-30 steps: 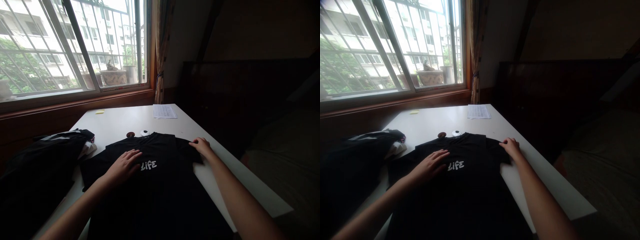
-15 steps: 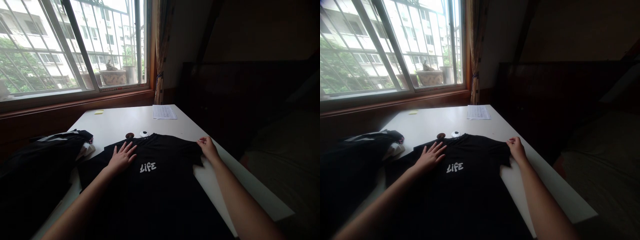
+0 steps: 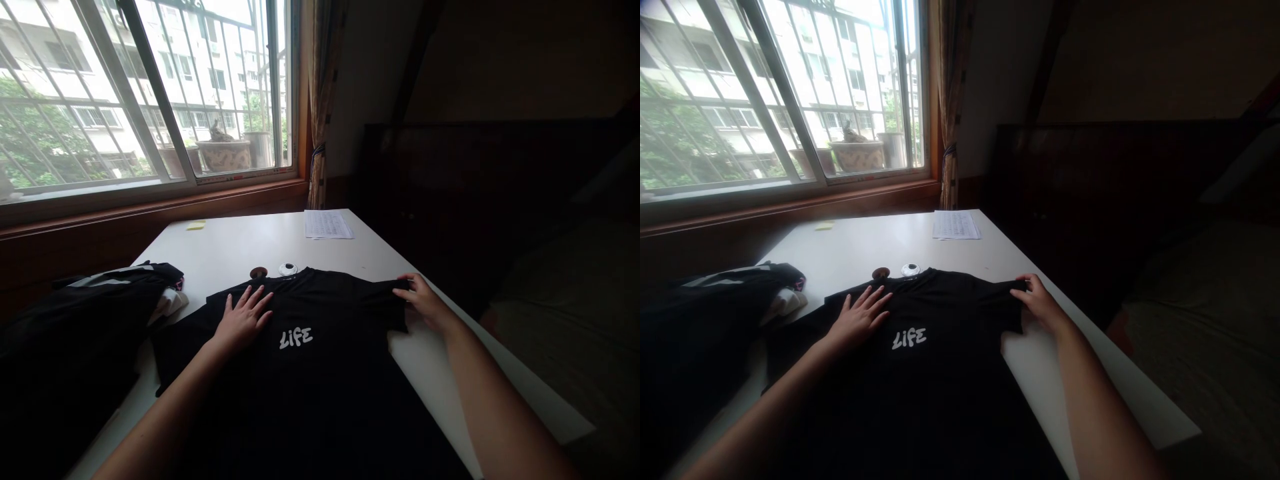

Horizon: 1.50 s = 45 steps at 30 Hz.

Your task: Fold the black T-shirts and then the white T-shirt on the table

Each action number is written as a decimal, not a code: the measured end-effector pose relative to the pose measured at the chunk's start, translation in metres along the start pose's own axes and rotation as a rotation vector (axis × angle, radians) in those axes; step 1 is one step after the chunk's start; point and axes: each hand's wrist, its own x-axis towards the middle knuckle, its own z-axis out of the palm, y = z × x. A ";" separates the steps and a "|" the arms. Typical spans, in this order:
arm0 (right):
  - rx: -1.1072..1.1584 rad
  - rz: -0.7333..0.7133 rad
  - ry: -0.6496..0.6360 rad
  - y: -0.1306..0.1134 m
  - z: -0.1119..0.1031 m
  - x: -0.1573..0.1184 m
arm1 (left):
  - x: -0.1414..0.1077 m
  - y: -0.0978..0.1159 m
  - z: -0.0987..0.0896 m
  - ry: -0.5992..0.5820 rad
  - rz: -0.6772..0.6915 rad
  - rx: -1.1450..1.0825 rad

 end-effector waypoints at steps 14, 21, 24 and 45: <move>-0.381 -0.584 0.099 -0.061 0.062 -0.038 | 0.001 0.000 0.000 0.001 0.000 -0.005; -0.351 -0.719 -0.365 -0.092 0.084 -0.067 | 0.000 0.000 -0.001 0.004 0.001 -0.009; -0.331 -0.706 -0.170 -0.087 0.071 -0.060 | 0.000 0.000 0.000 0.006 0.000 -0.009; -0.235 0.223 -0.823 -0.048 0.021 -0.033 | 0.017 0.021 -0.029 0.067 0.157 -0.028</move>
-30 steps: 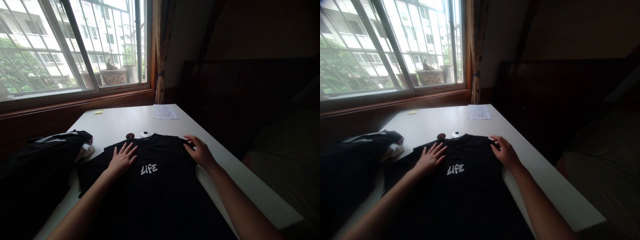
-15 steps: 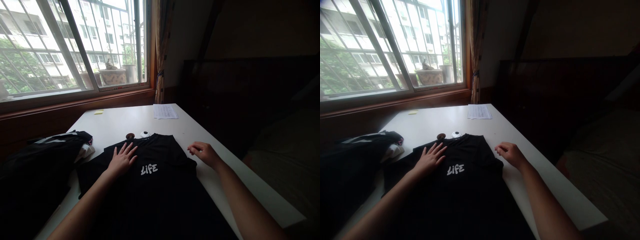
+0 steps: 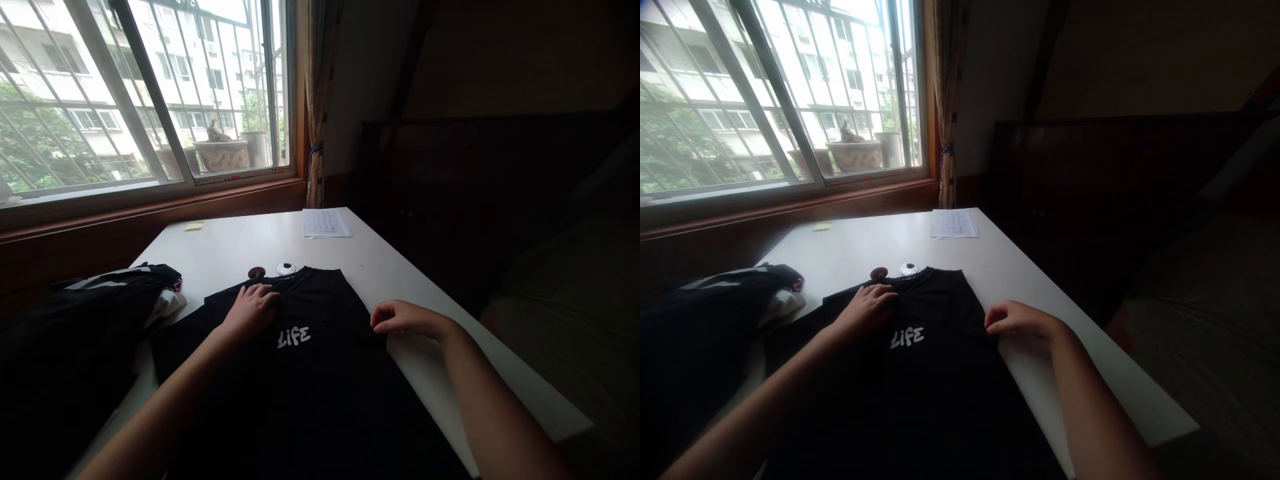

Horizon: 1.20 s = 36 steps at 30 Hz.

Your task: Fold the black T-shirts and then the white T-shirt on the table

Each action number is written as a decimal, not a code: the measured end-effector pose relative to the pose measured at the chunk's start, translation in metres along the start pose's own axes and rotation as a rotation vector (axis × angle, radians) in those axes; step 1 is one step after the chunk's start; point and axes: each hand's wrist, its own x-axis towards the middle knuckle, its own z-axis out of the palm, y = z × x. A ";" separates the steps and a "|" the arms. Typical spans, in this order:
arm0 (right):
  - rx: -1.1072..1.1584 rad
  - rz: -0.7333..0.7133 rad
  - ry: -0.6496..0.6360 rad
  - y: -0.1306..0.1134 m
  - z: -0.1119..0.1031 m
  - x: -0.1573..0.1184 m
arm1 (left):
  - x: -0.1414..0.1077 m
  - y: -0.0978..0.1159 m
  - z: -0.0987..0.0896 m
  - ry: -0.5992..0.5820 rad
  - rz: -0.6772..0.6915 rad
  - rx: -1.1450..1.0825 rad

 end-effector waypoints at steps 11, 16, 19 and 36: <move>0.038 -0.052 0.011 0.007 0.003 0.009 | 0.109 0.100 0.018 0.057 0.001 -0.569; -0.095 -0.092 0.089 0.013 0.004 0.015 | 0.144 0.119 0.037 0.065 -0.137 -0.670; -0.143 -0.096 0.108 0.014 0.005 0.016 | 0.159 0.124 0.045 0.068 -0.224 -0.707; 0.007 -0.051 0.121 0.023 -0.002 0.012 | 0.155 0.109 0.047 0.155 -0.278 -0.794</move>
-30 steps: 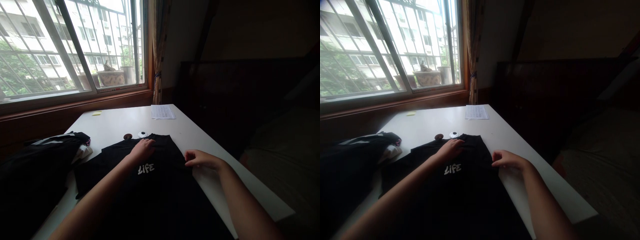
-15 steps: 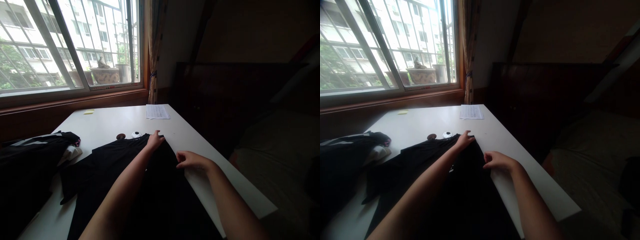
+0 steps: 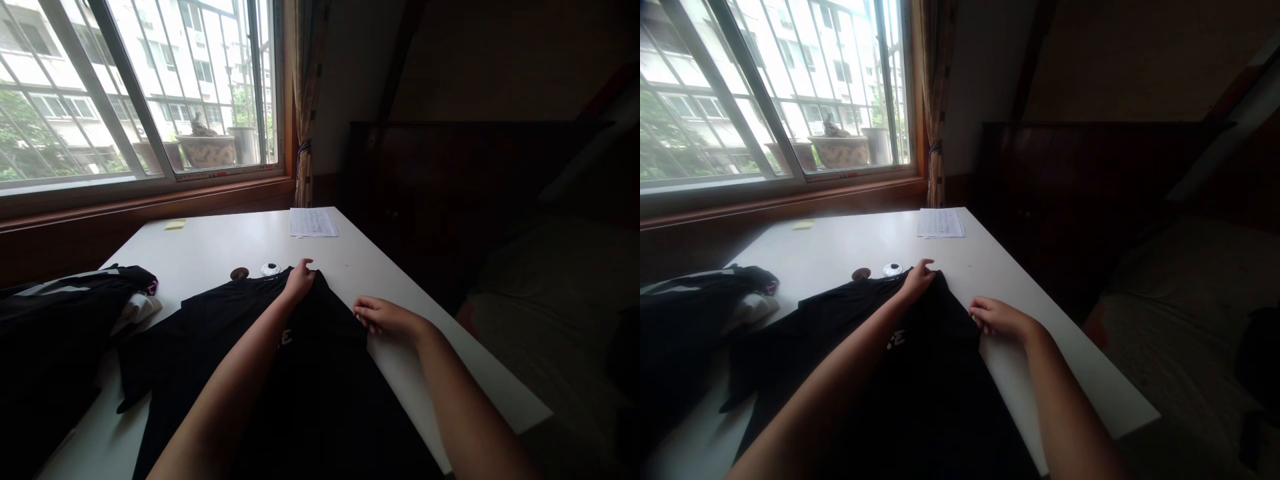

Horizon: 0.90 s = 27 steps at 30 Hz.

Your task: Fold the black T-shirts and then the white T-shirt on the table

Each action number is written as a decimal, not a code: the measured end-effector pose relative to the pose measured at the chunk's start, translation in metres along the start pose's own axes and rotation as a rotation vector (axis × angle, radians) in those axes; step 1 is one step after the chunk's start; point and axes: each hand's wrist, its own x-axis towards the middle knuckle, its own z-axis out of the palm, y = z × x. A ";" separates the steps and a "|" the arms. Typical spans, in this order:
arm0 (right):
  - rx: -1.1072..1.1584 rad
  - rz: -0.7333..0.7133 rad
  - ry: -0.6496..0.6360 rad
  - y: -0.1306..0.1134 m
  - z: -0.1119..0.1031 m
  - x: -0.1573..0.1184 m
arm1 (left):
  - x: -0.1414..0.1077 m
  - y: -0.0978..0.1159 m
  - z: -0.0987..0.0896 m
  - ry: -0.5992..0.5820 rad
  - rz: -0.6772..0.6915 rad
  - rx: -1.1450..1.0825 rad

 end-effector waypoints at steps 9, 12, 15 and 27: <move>-0.138 -0.039 0.024 -0.002 -0.003 -0.030 | -0.002 -0.002 -0.007 -0.095 -0.061 -0.003; -0.206 -0.078 0.113 -0.005 0.013 -0.036 | -0.005 0.002 -0.013 -0.183 -0.058 0.000; -0.307 -0.121 0.248 0.002 0.026 -0.036 | -0.010 0.007 -0.022 -0.293 -0.039 0.003; -0.694 -0.501 0.680 -0.004 0.054 -0.045 | -0.012 0.001 -0.058 -0.518 -0.065 0.070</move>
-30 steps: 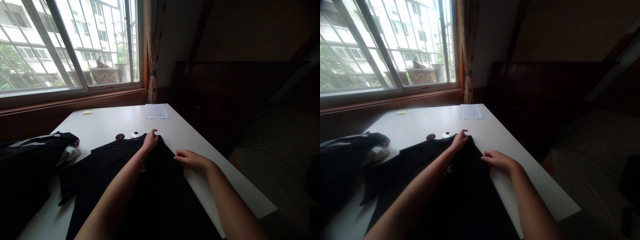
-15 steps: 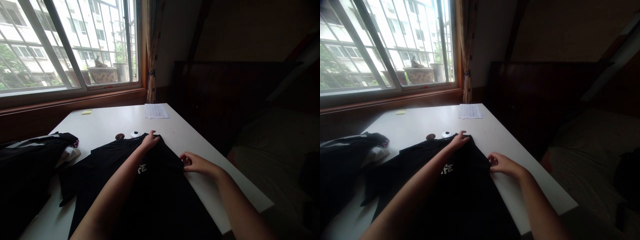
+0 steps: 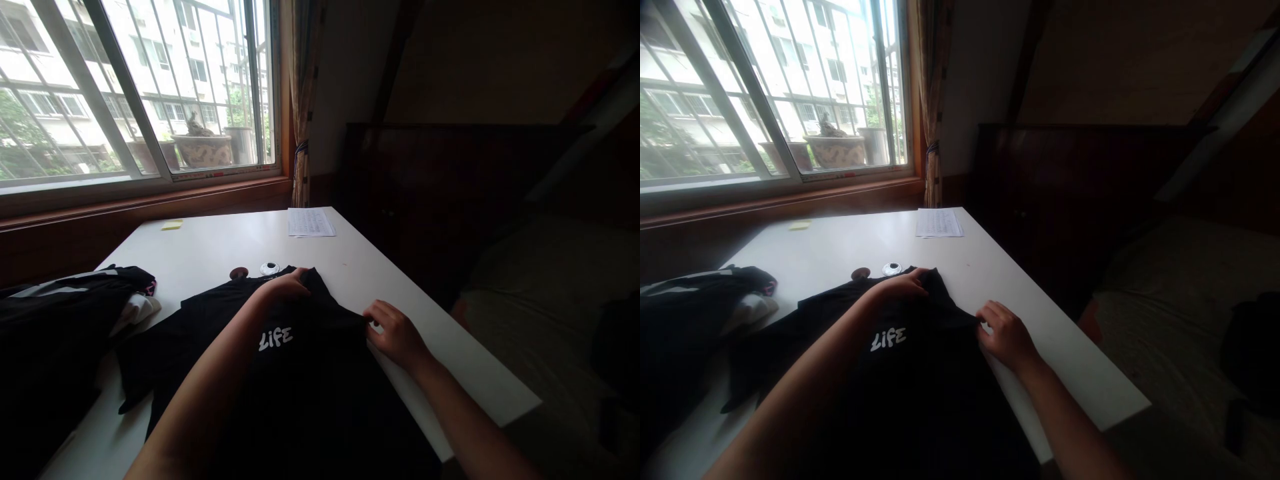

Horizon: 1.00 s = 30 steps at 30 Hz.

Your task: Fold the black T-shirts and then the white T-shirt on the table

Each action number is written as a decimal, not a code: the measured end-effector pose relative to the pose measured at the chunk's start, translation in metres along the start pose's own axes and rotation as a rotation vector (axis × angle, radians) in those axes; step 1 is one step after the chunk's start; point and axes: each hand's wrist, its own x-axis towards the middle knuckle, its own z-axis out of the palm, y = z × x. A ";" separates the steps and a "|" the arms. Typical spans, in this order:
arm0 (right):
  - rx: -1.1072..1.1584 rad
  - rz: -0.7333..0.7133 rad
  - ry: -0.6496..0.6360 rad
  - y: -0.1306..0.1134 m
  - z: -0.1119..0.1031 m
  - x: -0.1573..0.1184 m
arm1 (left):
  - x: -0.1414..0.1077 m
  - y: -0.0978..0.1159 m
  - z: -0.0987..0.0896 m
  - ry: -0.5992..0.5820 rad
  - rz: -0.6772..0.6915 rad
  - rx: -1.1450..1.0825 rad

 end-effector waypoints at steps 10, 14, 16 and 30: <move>0.032 -0.216 -0.095 -0.003 0.016 0.000 | 0.016 0.002 0.029 0.339 0.201 0.327; -0.006 -0.209 -0.105 -0.006 0.015 -0.001 | 0.019 -0.004 0.042 0.331 0.341 0.437; 0.022 -0.211 -0.115 -0.009 0.012 -0.001 | 0.020 -0.010 0.046 0.327 0.371 0.474; 0.390 0.016 -0.214 -0.006 -0.002 -0.006 | 0.037 -0.028 0.046 0.378 0.377 0.533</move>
